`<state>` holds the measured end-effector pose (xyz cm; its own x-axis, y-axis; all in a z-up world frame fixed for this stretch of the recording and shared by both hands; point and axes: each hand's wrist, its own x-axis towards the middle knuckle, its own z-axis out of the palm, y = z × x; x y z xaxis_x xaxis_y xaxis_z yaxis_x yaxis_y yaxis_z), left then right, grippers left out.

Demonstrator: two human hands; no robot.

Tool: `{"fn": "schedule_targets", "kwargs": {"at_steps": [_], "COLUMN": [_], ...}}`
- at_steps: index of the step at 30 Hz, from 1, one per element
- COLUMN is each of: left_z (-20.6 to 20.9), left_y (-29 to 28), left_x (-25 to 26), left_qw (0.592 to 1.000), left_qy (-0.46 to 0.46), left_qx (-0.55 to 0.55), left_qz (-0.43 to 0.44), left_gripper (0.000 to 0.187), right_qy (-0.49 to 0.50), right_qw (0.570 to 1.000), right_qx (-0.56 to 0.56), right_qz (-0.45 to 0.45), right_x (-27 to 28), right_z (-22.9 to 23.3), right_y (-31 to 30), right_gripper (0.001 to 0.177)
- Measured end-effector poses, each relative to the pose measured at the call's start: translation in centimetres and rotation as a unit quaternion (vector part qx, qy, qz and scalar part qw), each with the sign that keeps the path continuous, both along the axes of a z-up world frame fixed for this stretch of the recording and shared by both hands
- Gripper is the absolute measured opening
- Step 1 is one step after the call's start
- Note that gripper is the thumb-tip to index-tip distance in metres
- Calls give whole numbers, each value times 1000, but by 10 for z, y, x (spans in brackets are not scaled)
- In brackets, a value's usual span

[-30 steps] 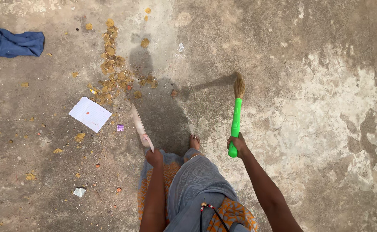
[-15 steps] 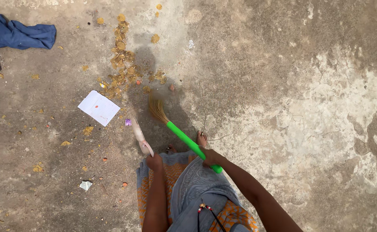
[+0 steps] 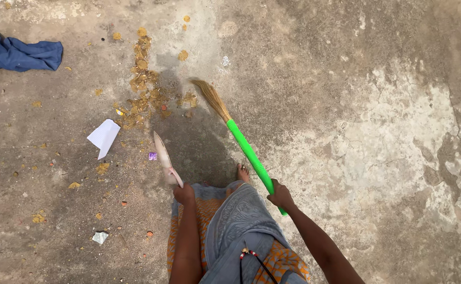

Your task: The person sweeps debris across a concrete floor using a broom and a dustpan, moving a blue cloth and some weights to reach corners.

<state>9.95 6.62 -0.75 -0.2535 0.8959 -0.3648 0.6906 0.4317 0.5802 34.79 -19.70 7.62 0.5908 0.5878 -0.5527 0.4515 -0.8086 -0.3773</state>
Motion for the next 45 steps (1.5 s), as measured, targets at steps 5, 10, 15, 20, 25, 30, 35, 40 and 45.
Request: {"fn": "schedule_targets", "kwargs": {"at_steps": [5,10,15,20,25,30,35,40,45], "left_z": [-3,15,22,11,-16,-17,-7,8,14], "left_y": [4,7,4,8,14,15,15,22,25], "left_x": [13,7,-6,-15,-19,-11,-3,0,-11], "left_qw": [999,996,997,1000,998,996,996,997,997], "left_qy": [-29,-56,-38,-18,15,10,-11,-26,-30], "left_qx": [15,28,14,-20,46,66,60,32,22], "left_qz": [-26,-68,-58,-11,-37,-52,-72,-69,-64], "left_gripper": [34,31,31,33,32,31,30,30,34], "right_qy": [265,431,324,311,334,231,221,264,335], "right_qw": [872,718,922,936,930,972,945,858,837], "right_qx": [110,181,-2,-89,-69,-27,39,146,72], "right_qz": [-396,-516,-211,140,137,21,-238,-416,-426], "right_x": [58,96,11,-34,-35,-5,31,94,107], "right_z": [6,-14,-28,-41,-34,-14,9,-1,-22], "right_y": [-10,9,41,95,107,48,-5,-8,14], "right_gripper": [68,33,69,93,95,90,89,57,27]}}
